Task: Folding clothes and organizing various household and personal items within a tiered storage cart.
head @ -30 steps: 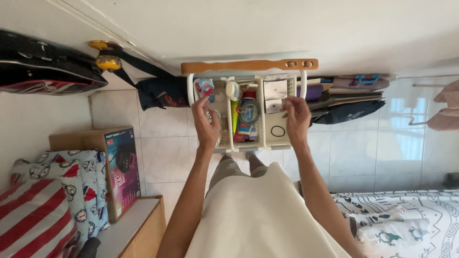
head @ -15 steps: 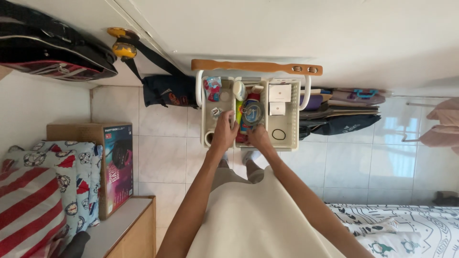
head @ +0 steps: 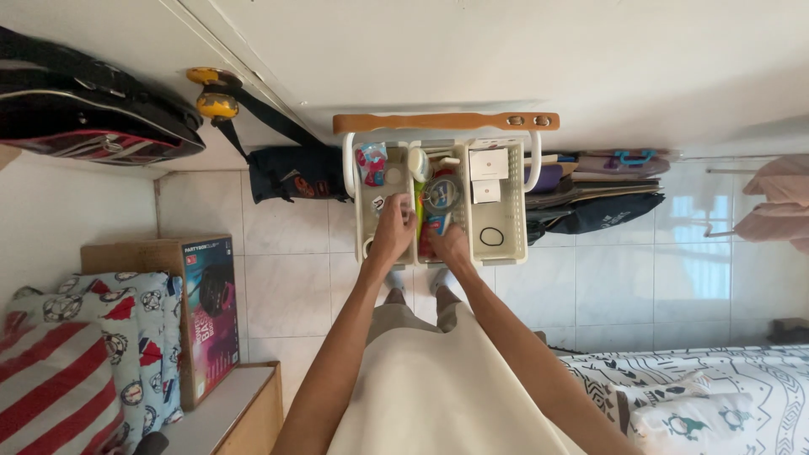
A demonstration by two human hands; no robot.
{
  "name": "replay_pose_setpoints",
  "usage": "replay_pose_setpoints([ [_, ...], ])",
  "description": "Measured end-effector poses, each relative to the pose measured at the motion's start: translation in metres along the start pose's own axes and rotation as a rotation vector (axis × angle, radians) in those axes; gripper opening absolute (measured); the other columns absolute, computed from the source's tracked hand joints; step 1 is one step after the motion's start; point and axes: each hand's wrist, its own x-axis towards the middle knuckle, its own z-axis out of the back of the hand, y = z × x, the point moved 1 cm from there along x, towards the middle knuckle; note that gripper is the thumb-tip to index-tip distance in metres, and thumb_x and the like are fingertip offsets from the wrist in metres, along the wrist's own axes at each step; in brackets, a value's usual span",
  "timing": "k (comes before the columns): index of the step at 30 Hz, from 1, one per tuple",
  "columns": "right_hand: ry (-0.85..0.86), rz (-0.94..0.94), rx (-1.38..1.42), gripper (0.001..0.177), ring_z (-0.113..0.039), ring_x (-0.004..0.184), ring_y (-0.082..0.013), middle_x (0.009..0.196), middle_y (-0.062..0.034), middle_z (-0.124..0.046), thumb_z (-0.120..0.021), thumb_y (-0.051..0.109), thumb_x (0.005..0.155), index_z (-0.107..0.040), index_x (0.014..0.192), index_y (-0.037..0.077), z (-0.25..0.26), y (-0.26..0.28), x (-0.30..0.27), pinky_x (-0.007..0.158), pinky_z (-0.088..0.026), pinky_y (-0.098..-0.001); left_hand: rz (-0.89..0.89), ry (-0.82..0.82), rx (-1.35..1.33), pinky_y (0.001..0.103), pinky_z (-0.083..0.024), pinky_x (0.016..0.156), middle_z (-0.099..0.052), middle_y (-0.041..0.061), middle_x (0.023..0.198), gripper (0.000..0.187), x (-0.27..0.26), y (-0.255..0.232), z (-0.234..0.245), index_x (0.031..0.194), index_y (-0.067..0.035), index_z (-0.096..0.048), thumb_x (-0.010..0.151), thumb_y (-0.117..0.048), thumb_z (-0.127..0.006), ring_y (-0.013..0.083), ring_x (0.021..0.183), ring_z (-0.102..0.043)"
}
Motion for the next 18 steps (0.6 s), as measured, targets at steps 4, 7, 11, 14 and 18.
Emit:
replay_pose_setpoints([
  [4, -0.027, 0.038, 0.013, 0.051, -0.075, 0.057, -0.0302, 0.078, -0.0290, -0.074, -0.069, 0.030, 0.090, -0.056, 0.105, -0.017, 0.034, 0.035, -0.047, 0.049, -0.062, -0.0403, 0.024, 0.036, -0.073, 0.037, -0.059, 0.083, -0.061, 0.018, 0.123, 0.046, 0.005, -0.001, 0.007, 0.133, 0.002, -0.050, 0.090, 0.002, -0.065, 0.0242, 0.097, -0.070],
  [7, -0.058, 0.013, -0.038, 0.052, -0.074, 0.055, -0.0292, 0.076, -0.0287, -0.072, -0.064, 0.035, 0.097, -0.054, 0.105, -0.016, 0.063, 0.057, -0.077, 0.049, -0.062, -0.0407, 0.037, 0.054, -0.101, 0.036, -0.061, 0.082, -0.060, 0.018, 0.128, 0.055, 0.015, -0.004, 0.015, 0.140, 0.003, -0.044, 0.089, 0.002, -0.066, 0.0230, 0.095, -0.071],
  [11, -0.157, 0.048, -0.026, 0.046, -0.073, 0.057, -0.0271, 0.077, -0.0260, -0.072, -0.068, 0.032, 0.095, -0.061, 0.103, -0.013, 0.107, 0.076, -0.113, 0.049, -0.060, -0.0394, -0.044, 0.088, -0.028, 0.038, -0.061, 0.084, -0.053, 0.021, 0.135, 0.064, 0.038, -0.031, 0.029, 0.150, -0.001, -0.035, 0.093, 0.003, -0.064, 0.0274, 0.101, -0.070],
  [14, -0.191, 0.038, -0.050, 0.042, -0.074, 0.060, -0.0232, 0.080, -0.0203, -0.074, -0.073, 0.032, 0.091, -0.067, 0.105, -0.007, 0.148, 0.087, -0.138, 0.051, -0.059, -0.0366, -0.152, 0.098, 0.141, 0.043, -0.059, 0.088, -0.051, 0.024, 0.134, 0.069, 0.057, -0.051, 0.034, 0.156, -0.005, -0.036, 0.092, 0.008, -0.059, 0.0351, 0.110, -0.066],
  [18, -0.281, 0.177, -0.056, 0.041, -0.075, 0.066, -0.0203, 0.092, -0.0144, -0.072, -0.080, 0.028, 0.085, -0.072, 0.109, -0.004, 0.203, 0.096, -0.171, 0.055, -0.060, -0.0336, -0.310, 0.122, 0.364, 0.048, -0.057, 0.097, -0.052, 0.024, 0.134, 0.073, 0.082, -0.059, 0.031, 0.149, -0.007, -0.049, 0.080, 0.017, -0.054, 0.0415, 0.115, -0.063],
])
